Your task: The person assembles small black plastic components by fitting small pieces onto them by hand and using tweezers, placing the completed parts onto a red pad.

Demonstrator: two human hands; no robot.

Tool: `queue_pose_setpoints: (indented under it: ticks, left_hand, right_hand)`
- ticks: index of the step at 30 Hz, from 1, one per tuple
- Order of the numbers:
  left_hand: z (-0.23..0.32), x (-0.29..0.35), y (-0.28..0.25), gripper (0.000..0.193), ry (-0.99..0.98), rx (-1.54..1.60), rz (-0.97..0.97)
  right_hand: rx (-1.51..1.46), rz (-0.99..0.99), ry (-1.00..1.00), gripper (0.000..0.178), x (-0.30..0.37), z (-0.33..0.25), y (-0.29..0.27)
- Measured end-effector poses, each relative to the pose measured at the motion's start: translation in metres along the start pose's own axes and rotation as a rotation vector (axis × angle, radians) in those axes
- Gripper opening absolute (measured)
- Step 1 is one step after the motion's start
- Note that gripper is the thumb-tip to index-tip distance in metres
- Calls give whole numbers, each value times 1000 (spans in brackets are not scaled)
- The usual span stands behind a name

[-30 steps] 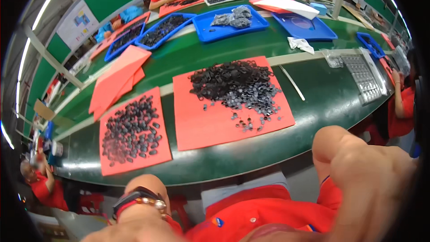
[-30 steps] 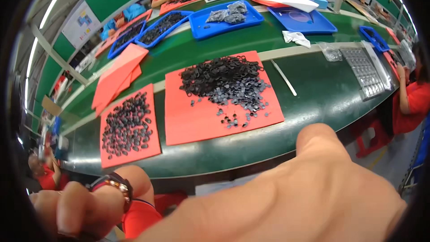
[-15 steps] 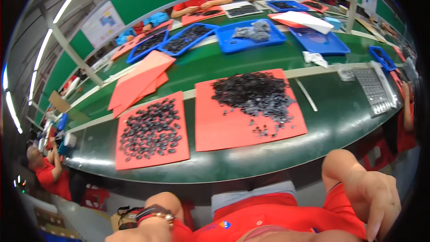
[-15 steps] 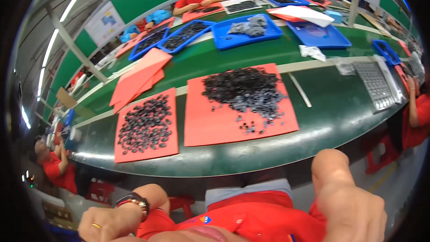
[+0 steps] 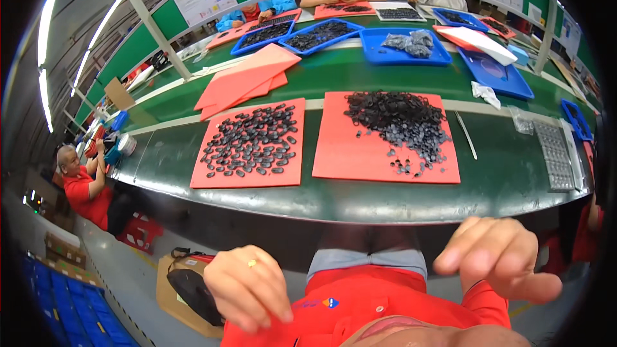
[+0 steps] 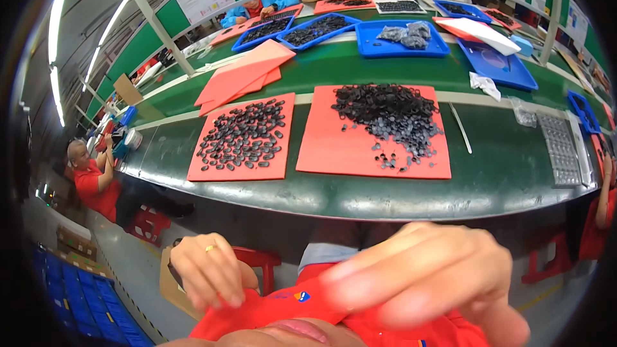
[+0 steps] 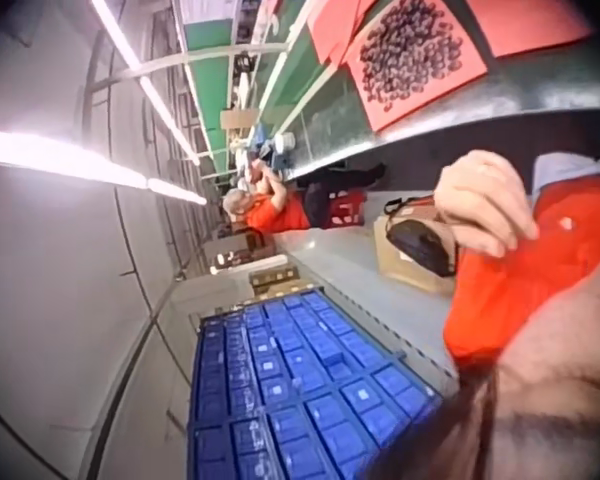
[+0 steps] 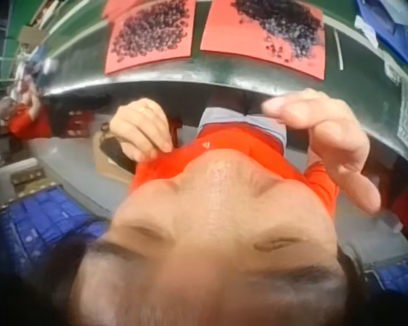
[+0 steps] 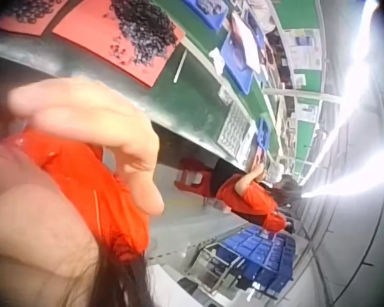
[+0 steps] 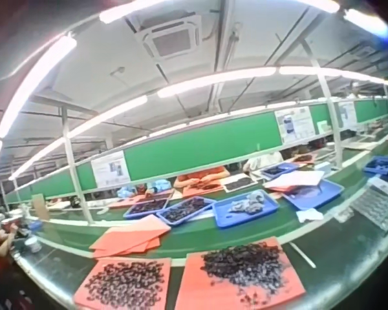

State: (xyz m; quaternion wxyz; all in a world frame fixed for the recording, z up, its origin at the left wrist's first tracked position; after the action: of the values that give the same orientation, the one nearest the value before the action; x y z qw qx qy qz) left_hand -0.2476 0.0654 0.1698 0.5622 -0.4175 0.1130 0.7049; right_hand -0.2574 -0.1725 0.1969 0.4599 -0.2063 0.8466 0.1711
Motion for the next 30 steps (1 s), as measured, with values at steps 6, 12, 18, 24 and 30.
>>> queue_pose_setpoints:
  ticks: [6, 12, 18, 24, 30]
  left_hand:
    - [-3, 46, 6, 7, -108, -193, 388]
    - [-15, 48, 8, 14, -265, -377, 430]
    - [-35, 67, 13, 11, -532, -308, 590]
    - [-104, 60, 36, 11, -740, -424, 366]
    - [-129, 27, 39, 19, -633, -570, 128]
  right_hand:
    - [-428, -457, -181, 26, -13, -22, 38]
    - [-413, -258, -658, 10, 5, -64, 21]
    - [-333, -505, -315, 12, 45, -50, -12]
    - [448, -469, 308, 16, 39, 30, 11]
    - [854, -948, 505, 20, 62, 94, 5]
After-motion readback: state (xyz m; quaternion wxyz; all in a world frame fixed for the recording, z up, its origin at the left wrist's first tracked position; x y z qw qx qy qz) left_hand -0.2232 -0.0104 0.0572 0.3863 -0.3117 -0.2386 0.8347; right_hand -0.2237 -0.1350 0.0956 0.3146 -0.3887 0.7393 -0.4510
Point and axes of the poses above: each hand's wrist, its own x-axis away from the middle knuckle, its own y-axis out of the palm, z = x × y, the point moved 8 cm from there along -x, towards the middle knuckle, and after that the axes turned 12 degrees about -z, right-handed, at the moved point
